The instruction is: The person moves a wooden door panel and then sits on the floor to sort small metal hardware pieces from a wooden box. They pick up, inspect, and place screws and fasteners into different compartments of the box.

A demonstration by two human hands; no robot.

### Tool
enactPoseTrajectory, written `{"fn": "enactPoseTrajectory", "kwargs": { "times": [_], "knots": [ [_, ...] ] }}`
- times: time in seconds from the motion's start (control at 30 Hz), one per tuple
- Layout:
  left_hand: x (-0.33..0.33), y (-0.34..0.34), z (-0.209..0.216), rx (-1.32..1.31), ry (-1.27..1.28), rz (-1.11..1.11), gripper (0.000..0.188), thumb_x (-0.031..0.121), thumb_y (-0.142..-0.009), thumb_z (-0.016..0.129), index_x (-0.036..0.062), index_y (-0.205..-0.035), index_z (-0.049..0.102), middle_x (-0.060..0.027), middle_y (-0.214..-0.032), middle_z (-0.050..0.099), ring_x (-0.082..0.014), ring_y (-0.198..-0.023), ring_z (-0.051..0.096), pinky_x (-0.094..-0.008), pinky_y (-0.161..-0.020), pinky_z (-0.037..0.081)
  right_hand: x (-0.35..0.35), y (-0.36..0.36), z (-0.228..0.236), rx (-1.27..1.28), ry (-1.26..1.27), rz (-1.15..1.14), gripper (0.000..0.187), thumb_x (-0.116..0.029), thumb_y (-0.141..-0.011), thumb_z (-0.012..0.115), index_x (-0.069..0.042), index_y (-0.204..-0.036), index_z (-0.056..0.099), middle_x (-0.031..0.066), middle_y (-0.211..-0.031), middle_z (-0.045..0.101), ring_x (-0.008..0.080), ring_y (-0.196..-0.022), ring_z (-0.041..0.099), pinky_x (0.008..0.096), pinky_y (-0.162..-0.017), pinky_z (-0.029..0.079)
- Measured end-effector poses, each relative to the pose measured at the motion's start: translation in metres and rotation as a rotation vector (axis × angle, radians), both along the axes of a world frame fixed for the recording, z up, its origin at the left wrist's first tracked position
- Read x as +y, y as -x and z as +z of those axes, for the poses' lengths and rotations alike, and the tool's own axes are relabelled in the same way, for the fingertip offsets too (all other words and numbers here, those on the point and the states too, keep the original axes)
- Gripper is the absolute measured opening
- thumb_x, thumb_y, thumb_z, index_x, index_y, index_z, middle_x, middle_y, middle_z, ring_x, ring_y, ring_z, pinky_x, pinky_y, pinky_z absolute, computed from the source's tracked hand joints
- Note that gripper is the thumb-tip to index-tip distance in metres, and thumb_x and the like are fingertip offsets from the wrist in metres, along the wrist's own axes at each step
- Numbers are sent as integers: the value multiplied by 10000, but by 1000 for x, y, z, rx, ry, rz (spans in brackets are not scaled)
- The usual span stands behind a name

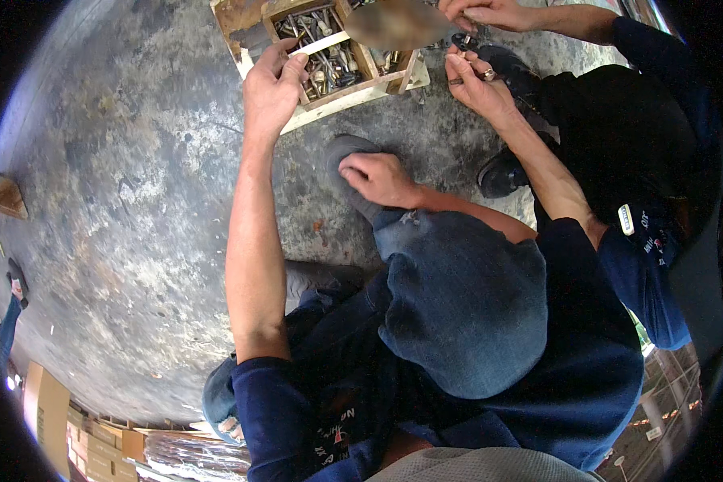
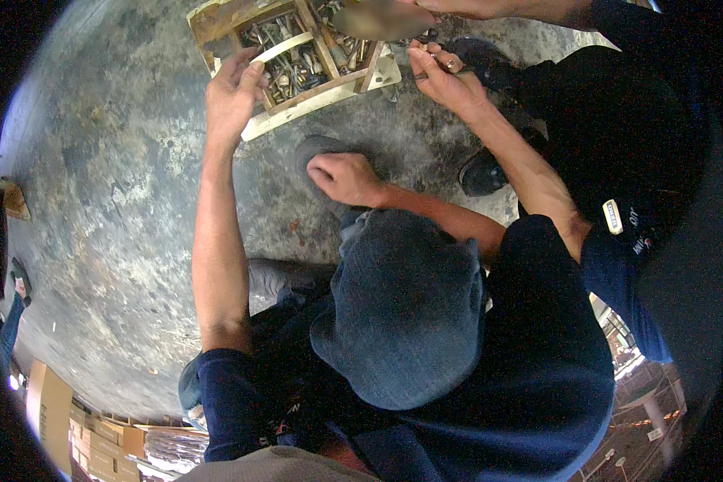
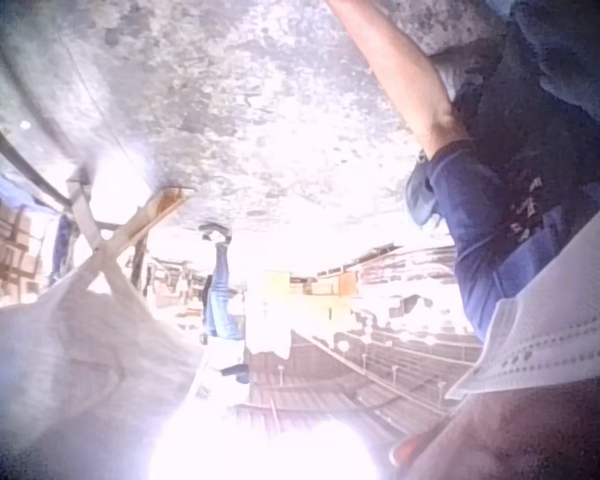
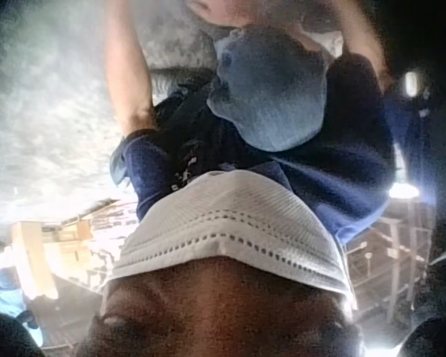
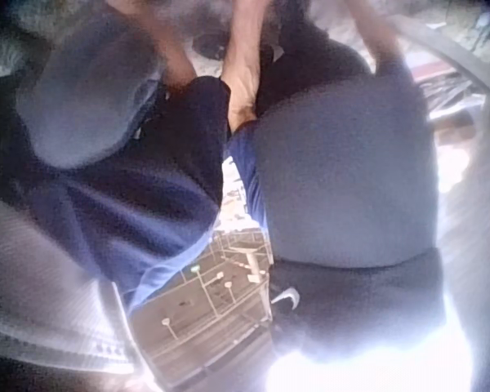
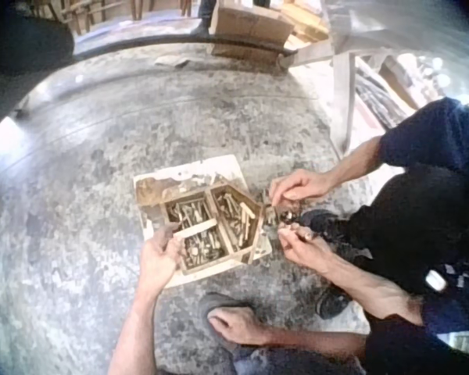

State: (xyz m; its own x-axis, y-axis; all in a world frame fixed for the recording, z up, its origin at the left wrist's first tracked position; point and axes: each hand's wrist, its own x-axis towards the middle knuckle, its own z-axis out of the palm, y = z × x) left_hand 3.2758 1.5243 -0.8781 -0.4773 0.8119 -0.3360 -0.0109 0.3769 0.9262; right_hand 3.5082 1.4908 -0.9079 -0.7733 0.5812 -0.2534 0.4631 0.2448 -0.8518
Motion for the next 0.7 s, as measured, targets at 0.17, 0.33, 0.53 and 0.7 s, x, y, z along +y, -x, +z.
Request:
{"fn": "enactPoseTrajectory", "kwargs": {
  "times": [0.17,0.33,0.53,0.7],
  "knots": [
    [-2,6,4,-5,36,-86,266,180,-930,605,52,-1154,670,-77,-788,695,-114,-682,612,-277,-653,492,-9,1,-9,30,-146,15,170,-209,-918,611,-64,-987,666,130,-896,708,322,-794,690,409,-663,550],
    [-3,3,2,7,48,-117,308,193,-944,609,22,-1197,645,-66,-893,683,-117,-779,616,-263,-696,506,-9,2,-11,38,-168,5,164,-203,-921,607,-59,-974,666,132,-866,710,321,-764,693,400,-650,553],
    [-5,1,-2,12,37,-104,325,214,-940,625,24,-1203,642,-65,-923,694,-123,-823,636,-271,-705,508,-10,3,-13,46,-185,0,156,-191,-911,614,-54,-965,665,132,-854,710,318,-759,697,392,-649,555],
    [-5,2,-5,12,51,-112,338,223,-939,630,21,-1210,637,-69,-935,693,-133,-840,643,-274,-713,508,-11,2,-14,52,-176,-12,150,-181,-908,615,-52,-969,663,134,-857,708,316,-766,697,392,-654,556]
  ]
}}
